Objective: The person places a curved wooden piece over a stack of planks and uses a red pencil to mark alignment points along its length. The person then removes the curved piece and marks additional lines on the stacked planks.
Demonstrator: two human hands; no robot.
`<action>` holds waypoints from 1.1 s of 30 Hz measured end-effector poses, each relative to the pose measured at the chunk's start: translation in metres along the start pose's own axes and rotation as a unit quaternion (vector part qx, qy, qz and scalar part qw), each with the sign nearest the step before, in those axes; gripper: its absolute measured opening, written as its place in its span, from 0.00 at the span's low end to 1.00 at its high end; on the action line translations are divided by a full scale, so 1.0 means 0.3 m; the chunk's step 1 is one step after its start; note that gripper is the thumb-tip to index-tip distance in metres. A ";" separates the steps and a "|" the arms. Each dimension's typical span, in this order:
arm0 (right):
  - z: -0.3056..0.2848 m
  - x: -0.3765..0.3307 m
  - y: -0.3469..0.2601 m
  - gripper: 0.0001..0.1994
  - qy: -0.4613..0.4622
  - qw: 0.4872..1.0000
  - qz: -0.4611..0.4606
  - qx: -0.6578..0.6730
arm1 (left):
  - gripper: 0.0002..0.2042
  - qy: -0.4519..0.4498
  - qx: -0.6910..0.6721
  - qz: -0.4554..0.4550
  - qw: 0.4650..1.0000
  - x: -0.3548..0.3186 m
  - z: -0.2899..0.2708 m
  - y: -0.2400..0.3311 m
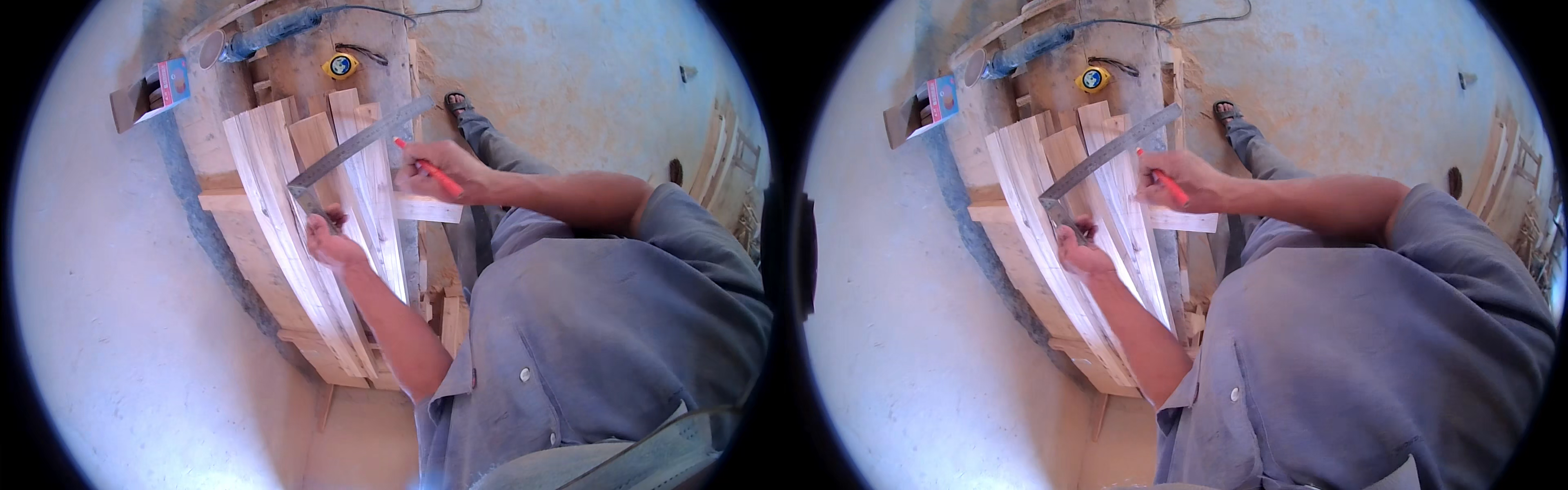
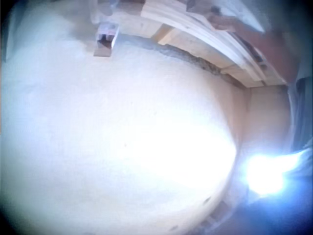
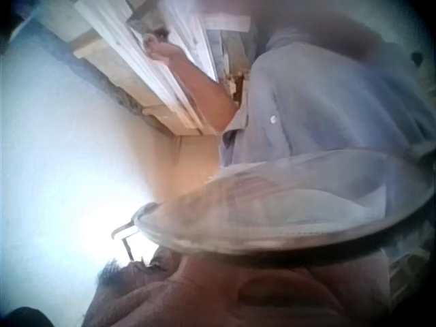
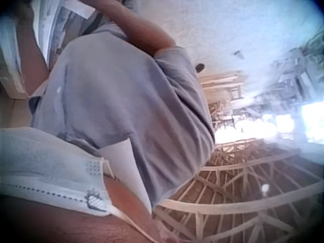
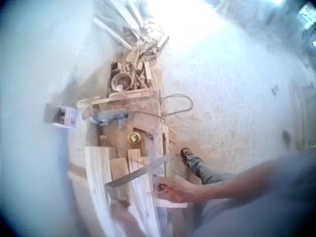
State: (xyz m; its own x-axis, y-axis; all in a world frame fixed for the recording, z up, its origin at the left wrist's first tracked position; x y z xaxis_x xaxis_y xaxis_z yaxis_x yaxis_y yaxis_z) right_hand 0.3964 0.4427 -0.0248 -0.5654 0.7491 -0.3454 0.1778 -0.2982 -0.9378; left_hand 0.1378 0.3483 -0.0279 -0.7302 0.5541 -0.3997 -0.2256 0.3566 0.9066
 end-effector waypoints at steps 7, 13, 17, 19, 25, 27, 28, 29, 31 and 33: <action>-0.193 -0.070 -0.040 0.05 0.028 0.997 -0.042 -0.061 | 0.11 0.092 0.162 -0.016 0.982 0.241 -0.033 0.027; -0.265 -0.072 -0.051 0.05 0.088 0.994 -0.048 -0.030 | 0.15 0.082 0.267 0.111 0.954 0.222 0.108 0.000; -0.292 -0.060 -0.095 0.05 0.082 0.994 -0.040 -0.062 | 0.24 0.072 0.308 0.184 0.931 0.185 0.140 0.014; -0.295 -0.052 -0.099 0.05 0.086 0.993 -0.046 -0.071 | 0.27 0.084 0.335 0.210 0.915 0.182 0.138 0.010; -0.303 -0.030 -0.117 0.08 0.097 0.990 -0.084 -0.056 | 0.30 0.115 0.352 0.194 0.908 0.191 0.126 0.005; -0.306 -0.023 -0.111 0.09 0.100 0.989 -0.101 -0.043 | 0.31 0.120 0.358 0.169 0.910 0.175 0.150 0.025; -0.309 -0.020 -0.111 0.09 0.099 0.989 -0.100 -0.043 | 0.31 0.118 0.355 0.184 0.909 0.180 0.150 0.024; -0.310 -0.019 -0.113 0.10 0.097 0.989 -0.099 -0.043 | 0.31 0.117 0.351 0.199 0.908 0.185 0.141 0.016; -0.313 -0.015 -0.116 0.11 0.092 0.991 -0.096 -0.037 | 0.31 0.113 0.349 0.214 0.905 0.199 0.120 -0.002; -0.317 -0.008 -0.117 0.13 0.086 0.992 -0.091 -0.024 | 0.31 0.106 0.353 0.215 0.904 0.211 0.113 -0.014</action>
State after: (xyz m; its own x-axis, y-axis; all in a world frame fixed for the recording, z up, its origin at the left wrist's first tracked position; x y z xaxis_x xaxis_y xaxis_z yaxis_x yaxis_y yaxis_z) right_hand 0.4681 0.5077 0.0057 -0.4471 0.8789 -0.1664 0.1255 -0.1225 -0.9845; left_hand 0.1144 0.4075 -0.0615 -0.7765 0.6259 0.0723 0.5220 0.5747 0.6303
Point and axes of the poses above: each hand's wrist, its own x-axis towards the middle knuckle, its own z-axis out of the palm, y = z × x, the point moved 7 cm from there along x, towards the middle knuckle, and after that the axes turned 8 degrees about -x, right-handed, at the moved point
